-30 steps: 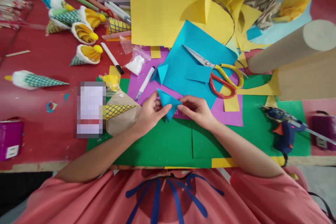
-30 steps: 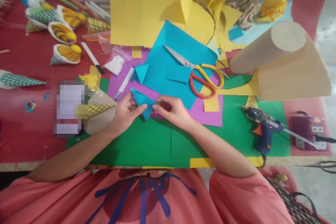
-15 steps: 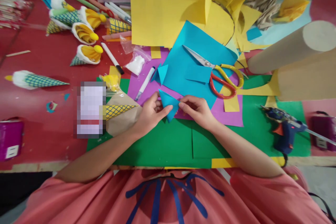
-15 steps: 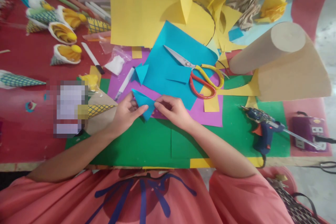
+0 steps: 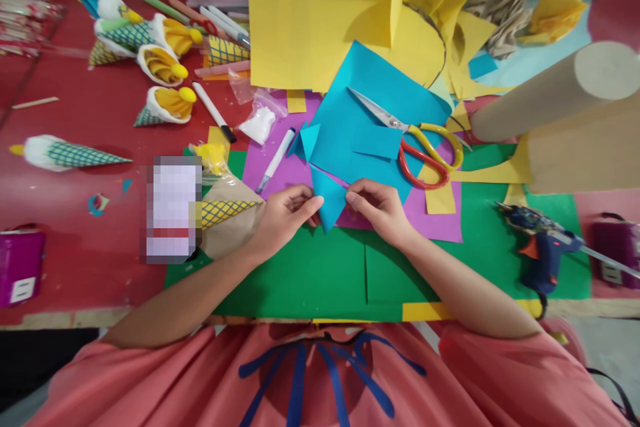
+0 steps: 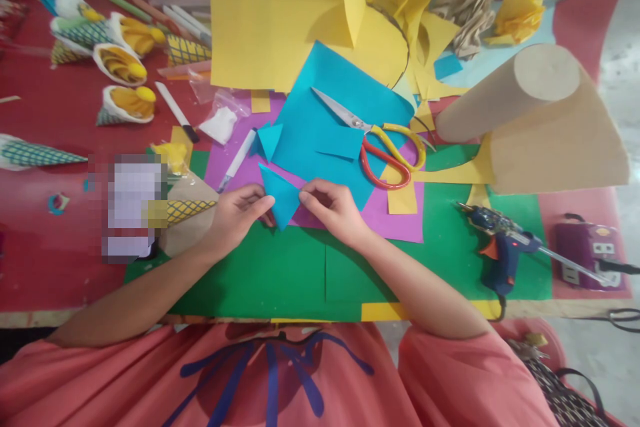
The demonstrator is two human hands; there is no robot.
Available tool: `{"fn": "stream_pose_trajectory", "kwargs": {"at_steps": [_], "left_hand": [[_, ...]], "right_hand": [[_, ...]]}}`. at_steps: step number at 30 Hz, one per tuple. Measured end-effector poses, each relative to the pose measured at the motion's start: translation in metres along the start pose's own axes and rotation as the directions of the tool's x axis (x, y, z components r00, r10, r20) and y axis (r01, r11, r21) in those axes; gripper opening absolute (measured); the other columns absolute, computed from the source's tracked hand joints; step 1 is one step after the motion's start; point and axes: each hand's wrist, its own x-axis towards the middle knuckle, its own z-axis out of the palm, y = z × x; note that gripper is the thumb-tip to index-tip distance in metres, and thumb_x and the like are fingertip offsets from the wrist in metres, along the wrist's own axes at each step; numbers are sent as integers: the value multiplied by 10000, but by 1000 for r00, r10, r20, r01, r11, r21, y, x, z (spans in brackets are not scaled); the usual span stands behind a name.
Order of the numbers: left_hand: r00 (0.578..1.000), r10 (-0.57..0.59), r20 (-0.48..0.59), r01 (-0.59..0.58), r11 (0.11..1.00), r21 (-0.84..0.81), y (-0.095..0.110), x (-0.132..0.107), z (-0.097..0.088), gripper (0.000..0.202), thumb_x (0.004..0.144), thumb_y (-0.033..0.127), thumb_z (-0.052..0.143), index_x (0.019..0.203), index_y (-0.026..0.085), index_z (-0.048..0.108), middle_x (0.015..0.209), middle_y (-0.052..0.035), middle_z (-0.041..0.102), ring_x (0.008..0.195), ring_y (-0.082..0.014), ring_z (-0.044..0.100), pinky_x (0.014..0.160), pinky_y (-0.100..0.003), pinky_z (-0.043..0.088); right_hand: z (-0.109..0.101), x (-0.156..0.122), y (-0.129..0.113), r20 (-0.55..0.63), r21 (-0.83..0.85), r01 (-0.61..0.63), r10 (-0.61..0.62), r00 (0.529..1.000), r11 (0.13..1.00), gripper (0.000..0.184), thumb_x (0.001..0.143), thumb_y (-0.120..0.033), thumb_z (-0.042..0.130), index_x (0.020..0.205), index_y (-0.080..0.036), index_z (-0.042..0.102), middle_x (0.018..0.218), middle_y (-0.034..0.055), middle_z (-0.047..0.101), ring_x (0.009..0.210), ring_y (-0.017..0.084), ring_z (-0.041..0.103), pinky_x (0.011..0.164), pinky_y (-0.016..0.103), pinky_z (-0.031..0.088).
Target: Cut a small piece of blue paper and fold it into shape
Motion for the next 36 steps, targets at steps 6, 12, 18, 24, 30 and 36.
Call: {"fn": "stream_pose_trajectory", "kwargs": {"at_steps": [6,12,18,24,30,36], "left_hand": [[999,18,-35,-16,999,41,1,0,0,324,771,450,686,657,169,572,501,28,603,453,-93,595,463,-176,512],[998,43,-42,-42,998,36,-1,-1,-1,312,788,404,684,632,165,559,495,33,597,451,-81,587,465,-170,497],[999,44,-22,-44,999,23,-3,0,-4,318,790,443,670,653,173,574,512,28,606,463,-92,592,473,-186,504],[997,53,-63,-52,999,13,-3,2,-6,301,784,430,683,658,176,583,489,29,611,437,-88,584,446,-177,481],[992,72,-103,-67,996,51,-2,0,-4,313,788,415,682,632,169,569,473,35,597,414,-75,564,420,-167,452],[993,65,-98,-63,998,24,-4,2,-7,311,764,425,697,643,175,558,485,45,579,430,-80,568,442,-179,469]], "right_hand": [[1,0,-1,-9,-11,-23,23,1000,1000,250,875,-388,584,753,-171,599,690,2,581,616,104,507,591,241,424],[1,-1,-1,11,-16,-4,4,1000,1000,232,887,-351,573,744,-169,593,693,-4,577,613,96,500,599,236,415],[0,0,-2,46,-58,5,-2,999,998,262,890,-379,559,743,-165,594,690,3,581,609,100,494,591,237,414],[0,0,-1,53,-62,6,-3,999,998,255,884,-375,565,743,-164,594,675,0,574,589,97,477,574,234,407],[0,-1,-1,55,-56,11,-8,998,998,229,888,-334,561,739,-163,589,675,-5,570,587,92,473,580,231,402],[-1,-1,-2,84,-50,12,-8,996,999,211,888,-303,556,737,-159,588,658,-12,558,572,87,454,560,228,382]]}}
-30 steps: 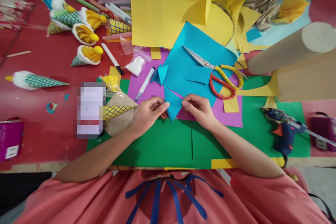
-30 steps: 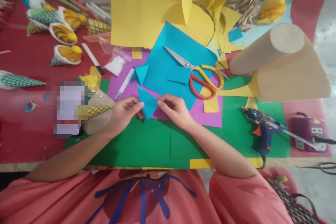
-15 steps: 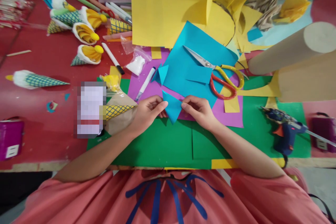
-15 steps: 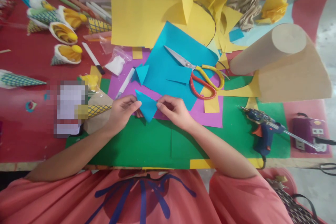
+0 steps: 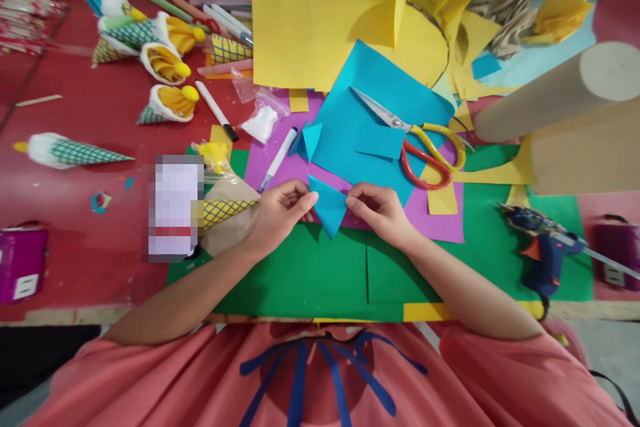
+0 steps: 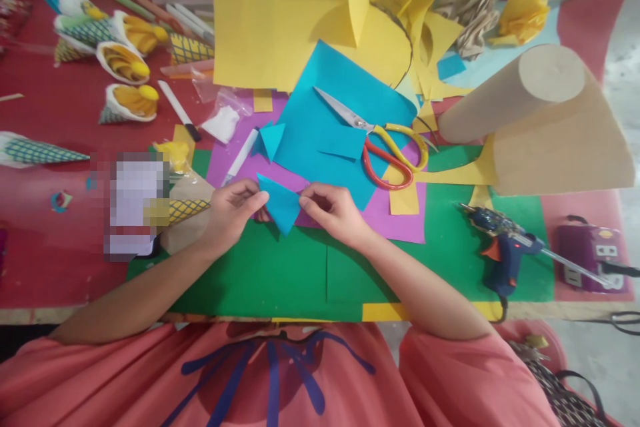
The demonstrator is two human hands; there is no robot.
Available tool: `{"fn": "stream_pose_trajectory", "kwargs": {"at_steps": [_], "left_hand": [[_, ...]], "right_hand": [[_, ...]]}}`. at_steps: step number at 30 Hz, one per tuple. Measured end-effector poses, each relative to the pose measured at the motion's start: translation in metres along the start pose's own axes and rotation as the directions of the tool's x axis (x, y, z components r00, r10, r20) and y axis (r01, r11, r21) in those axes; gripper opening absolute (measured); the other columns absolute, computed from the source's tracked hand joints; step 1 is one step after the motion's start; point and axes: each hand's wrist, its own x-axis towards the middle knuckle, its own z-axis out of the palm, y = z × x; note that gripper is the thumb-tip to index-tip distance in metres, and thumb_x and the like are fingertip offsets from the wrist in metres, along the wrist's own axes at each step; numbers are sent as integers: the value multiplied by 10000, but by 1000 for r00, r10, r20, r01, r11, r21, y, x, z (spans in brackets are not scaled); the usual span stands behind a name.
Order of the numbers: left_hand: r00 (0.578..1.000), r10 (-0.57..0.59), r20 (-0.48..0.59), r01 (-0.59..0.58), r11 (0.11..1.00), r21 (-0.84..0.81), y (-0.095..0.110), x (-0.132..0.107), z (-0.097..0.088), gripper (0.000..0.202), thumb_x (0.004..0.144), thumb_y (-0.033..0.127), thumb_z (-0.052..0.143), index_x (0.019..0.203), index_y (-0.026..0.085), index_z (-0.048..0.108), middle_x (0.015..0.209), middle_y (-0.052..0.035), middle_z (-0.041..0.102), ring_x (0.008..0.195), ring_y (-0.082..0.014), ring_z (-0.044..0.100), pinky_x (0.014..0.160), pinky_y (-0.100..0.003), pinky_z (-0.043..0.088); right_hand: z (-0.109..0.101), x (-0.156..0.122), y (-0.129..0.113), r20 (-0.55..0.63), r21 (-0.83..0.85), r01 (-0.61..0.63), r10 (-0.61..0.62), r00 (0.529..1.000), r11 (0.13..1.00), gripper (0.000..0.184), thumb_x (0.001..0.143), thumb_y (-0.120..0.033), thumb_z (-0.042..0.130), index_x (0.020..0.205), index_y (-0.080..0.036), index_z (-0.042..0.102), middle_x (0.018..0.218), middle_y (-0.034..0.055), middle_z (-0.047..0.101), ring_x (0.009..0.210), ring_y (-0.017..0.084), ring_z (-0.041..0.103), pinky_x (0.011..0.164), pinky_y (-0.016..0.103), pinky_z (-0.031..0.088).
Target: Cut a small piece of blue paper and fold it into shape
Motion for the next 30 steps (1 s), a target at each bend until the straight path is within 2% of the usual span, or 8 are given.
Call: {"fn": "stream_pose_trajectory", "kwargs": {"at_steps": [10,16,21,27,30], "left_hand": [[1000,22,-20,-22,1000,-9,-1,1,-1,306,778,405,680,631,172,546,498,43,579,412,-66,542,408,-157,431],[1000,12,3,-12,998,-55,-5,3,-3,288,759,415,695,663,182,555,501,58,555,426,-66,551,425,-152,455],[1000,8,-29,-8,1000,-16,-4,4,-3,322,780,400,679,615,178,513,450,58,538,389,-54,519,390,-135,411],[999,21,-41,-21,1000,-20,-4,2,-3,319,799,354,669,609,174,488,475,59,553,394,-37,506,392,-117,399],[999,28,-32,-29,999,-35,-6,3,-4,250,798,346,673,671,180,537,486,67,552,407,-45,524,401,-124,412]], "right_hand": [[0,0,0,18,-17,25,-25,1000,1000,201,889,-284,551,740,-152,586,673,-6,560,589,86,453,569,220,377],[0,-1,1,44,-36,23,-21,999,999,206,892,-284,544,741,-151,583,677,-1,561,601,91,459,569,221,370],[-1,0,2,53,-49,20,-17,998,999,206,893,-288,540,746,-151,584,680,-2,559,599,90,445,572,221,363],[-1,0,1,77,-78,27,-21,997,997,216,906,-287,519,750,-150,577,693,1,554,605,90,435,571,223,351],[-1,0,2,84,-83,35,-28,996,996,220,909,-293,514,751,-152,575,697,2,555,612,94,442,584,227,357]]}}
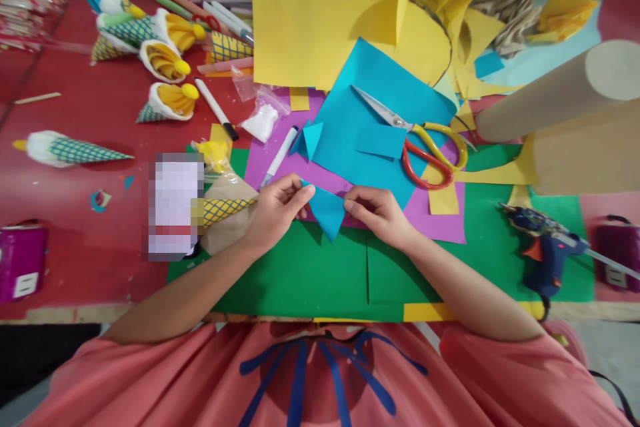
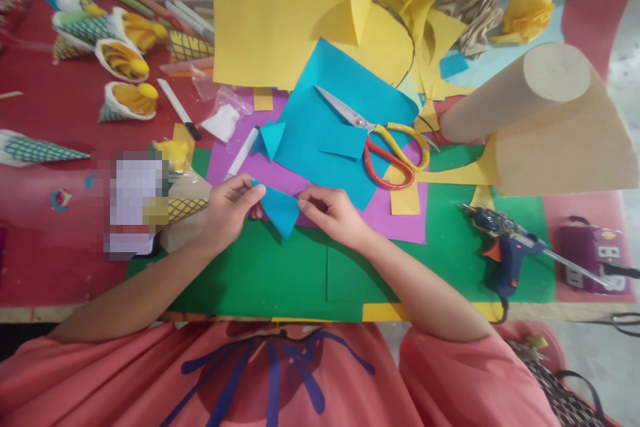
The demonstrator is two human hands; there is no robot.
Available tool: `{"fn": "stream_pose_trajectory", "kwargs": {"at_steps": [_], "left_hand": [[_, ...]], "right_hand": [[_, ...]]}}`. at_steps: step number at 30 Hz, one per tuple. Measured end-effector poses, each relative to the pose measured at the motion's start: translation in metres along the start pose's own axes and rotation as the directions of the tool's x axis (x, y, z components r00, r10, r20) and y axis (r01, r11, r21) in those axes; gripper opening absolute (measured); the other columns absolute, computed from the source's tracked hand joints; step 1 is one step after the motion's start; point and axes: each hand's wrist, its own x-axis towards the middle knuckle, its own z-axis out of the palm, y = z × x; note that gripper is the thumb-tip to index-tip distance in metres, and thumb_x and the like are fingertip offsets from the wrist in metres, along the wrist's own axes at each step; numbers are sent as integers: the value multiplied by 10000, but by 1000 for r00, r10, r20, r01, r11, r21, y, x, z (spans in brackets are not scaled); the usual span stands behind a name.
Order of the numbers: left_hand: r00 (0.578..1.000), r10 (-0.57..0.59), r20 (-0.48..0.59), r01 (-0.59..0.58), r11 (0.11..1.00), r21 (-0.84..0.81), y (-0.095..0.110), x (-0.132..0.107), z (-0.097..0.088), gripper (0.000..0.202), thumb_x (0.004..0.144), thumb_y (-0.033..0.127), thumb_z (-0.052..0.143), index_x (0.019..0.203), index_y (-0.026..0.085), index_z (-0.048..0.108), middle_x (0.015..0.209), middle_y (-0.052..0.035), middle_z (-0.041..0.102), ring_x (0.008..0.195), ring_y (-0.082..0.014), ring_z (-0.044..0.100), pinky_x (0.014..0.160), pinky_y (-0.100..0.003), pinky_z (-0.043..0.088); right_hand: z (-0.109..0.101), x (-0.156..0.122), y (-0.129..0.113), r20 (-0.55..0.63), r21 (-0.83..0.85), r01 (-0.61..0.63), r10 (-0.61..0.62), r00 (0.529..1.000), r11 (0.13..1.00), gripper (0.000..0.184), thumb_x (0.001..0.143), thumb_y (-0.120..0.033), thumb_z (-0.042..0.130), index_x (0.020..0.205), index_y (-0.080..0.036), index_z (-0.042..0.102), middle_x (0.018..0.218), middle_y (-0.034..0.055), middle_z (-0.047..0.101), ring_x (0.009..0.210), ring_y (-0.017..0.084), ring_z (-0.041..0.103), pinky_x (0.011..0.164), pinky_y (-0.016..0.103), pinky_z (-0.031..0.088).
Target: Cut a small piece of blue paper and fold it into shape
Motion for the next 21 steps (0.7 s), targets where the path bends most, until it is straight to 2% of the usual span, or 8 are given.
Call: {"fn": "stream_pose_trajectory", "kwargs": {"at_steps": [3,9,17,21], "left_hand": [[1000,25,-9,-25,1000,-13,-2,2,-1,185,802,358,667,760,191,600,518,60,579,428,-64,554,422,-150,442],[997,64,-43,-64,998,12,-3,2,-2,251,828,384,638,679,191,574,478,52,577,410,-79,552,419,-173,442],[990,124,-66,-116,987,113,0,-2,1,343,864,408,588,612,187,514,454,59,517,399,-58,491,392,-157,384],[989,134,-58,-130,990,58,-2,0,1,407,914,446,483,600,189,509,469,45,532,400,-66,495,389,-175,381]], "right_hand": [[0,0,1,2,1,-5,5,1000,1000,228,911,-298,510,746,-153,571,687,-2,545,599,91,431,569,226,350],[0,0,1,-9,1,-15,15,1000,1000,215,910,-286,510,753,-152,568,671,-9,526,586,86,415,555,222,342],[0,0,0,-11,-1,49,-49,999,999,193,902,-254,522,747,-153,574,713,7,576,640,99,480,609,232,381],[0,0,1,-25,14,20,-20,999,1000,204,900,-269,523,740,-152,572,692,3,562,626,98,469,602,234,378]]}}
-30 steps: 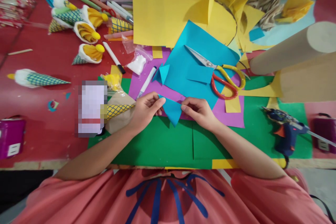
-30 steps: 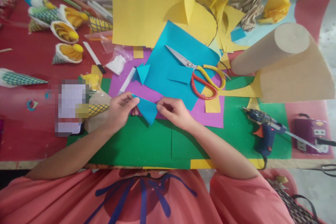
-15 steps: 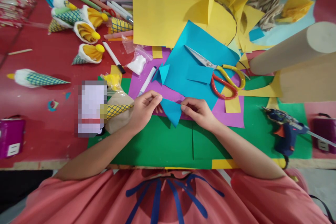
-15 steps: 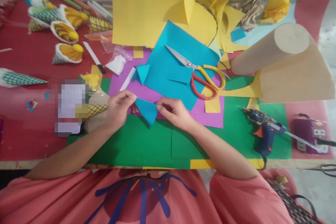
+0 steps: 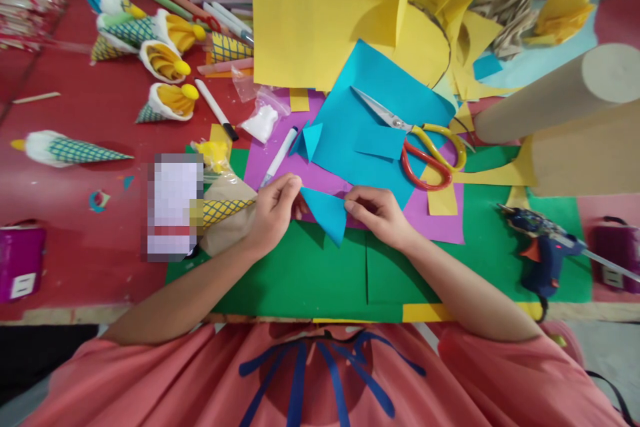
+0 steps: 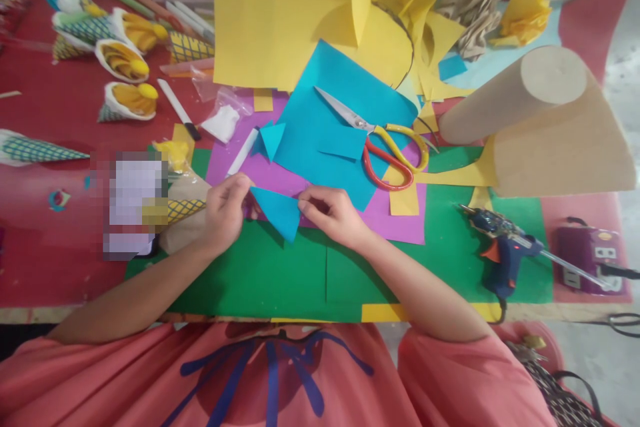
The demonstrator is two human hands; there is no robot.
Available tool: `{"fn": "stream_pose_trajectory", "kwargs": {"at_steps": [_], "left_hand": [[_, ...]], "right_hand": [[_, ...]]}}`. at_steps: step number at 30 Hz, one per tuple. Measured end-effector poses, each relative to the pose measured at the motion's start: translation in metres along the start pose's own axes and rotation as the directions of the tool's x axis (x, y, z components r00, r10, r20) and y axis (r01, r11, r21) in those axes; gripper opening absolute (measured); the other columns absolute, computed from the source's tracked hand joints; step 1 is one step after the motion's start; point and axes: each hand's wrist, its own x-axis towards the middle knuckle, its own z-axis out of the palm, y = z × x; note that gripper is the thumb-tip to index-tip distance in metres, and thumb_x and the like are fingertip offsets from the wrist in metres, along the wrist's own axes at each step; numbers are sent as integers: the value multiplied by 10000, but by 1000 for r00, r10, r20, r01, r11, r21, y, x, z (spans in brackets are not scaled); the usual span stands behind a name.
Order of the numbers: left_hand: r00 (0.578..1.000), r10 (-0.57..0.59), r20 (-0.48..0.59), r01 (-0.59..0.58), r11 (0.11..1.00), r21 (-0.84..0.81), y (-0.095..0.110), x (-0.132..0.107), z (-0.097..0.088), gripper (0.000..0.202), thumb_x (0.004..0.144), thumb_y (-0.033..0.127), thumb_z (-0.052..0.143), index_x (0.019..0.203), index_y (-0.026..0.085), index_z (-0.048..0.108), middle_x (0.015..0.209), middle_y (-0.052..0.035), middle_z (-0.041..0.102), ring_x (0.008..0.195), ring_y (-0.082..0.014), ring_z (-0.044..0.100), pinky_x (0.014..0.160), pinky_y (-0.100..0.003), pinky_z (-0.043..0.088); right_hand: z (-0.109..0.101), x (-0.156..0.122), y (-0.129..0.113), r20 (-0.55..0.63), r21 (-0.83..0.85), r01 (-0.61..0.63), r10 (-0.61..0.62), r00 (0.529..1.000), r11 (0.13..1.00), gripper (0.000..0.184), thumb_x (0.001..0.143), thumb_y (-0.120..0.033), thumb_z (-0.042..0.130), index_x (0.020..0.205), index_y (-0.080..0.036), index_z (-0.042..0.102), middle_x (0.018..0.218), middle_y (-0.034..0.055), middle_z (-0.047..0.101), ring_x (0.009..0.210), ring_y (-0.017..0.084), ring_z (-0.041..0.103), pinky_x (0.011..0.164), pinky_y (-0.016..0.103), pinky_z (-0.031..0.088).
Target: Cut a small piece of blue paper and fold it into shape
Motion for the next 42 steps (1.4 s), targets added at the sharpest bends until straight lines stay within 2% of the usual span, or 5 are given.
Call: {"fn": "stream_pose_trajectory", "kwargs": {"at_steps": [4,9,15,22,42], "left_hand": [[998,-13,58,18,995,-94,-2,0,-2,335,890,445,500,668,199,546,497,45,550,417,-82,513,391,-189,385],[993,-83,85,78,995,67,6,-2,-2,281,809,338,631,605,183,516,485,52,519,430,-61,489,425,-170,393],[993,-92,74,88,994,62,8,-1,-1,328,823,326,616,563,178,482,468,41,535,420,-58,485,428,-165,394],[997,-56,60,50,994,99,5,2,-2,212,792,382,647,735,178,644,581,34,559,528,-79,509,483,-178,421],[998,-41,-55,47,992,119,1,1,1,421,803,457,618,550,177,431,542,41,341,527,-83,326,471,-218,299]], "right_hand": [[0,0,-1,-18,16,-21,21,1000,1000,216,898,-294,525,735,-158,564,689,5,562,630,105,470,614,242,386],[0,0,-2,-13,17,-24,24,1000,1000,213,899,-294,522,739,-162,568,702,12,571,633,108,473,611,246,387],[0,0,-2,-18,-12,-21,21,1000,1000,222,900,-314,526,751,-160,581,708,11,589,632,109,489,605,242,389],[1,1,0,6,-80,11,-11,1000,997,192,906,-275,520,776,-151,590,721,17,599,632,103,493,607,233,389],[1,1,-3,6,-65,-10,10,1000,998,216,909,-311,523,775,-157,593,731,20,608,637,110,497,610,242,397]]}}
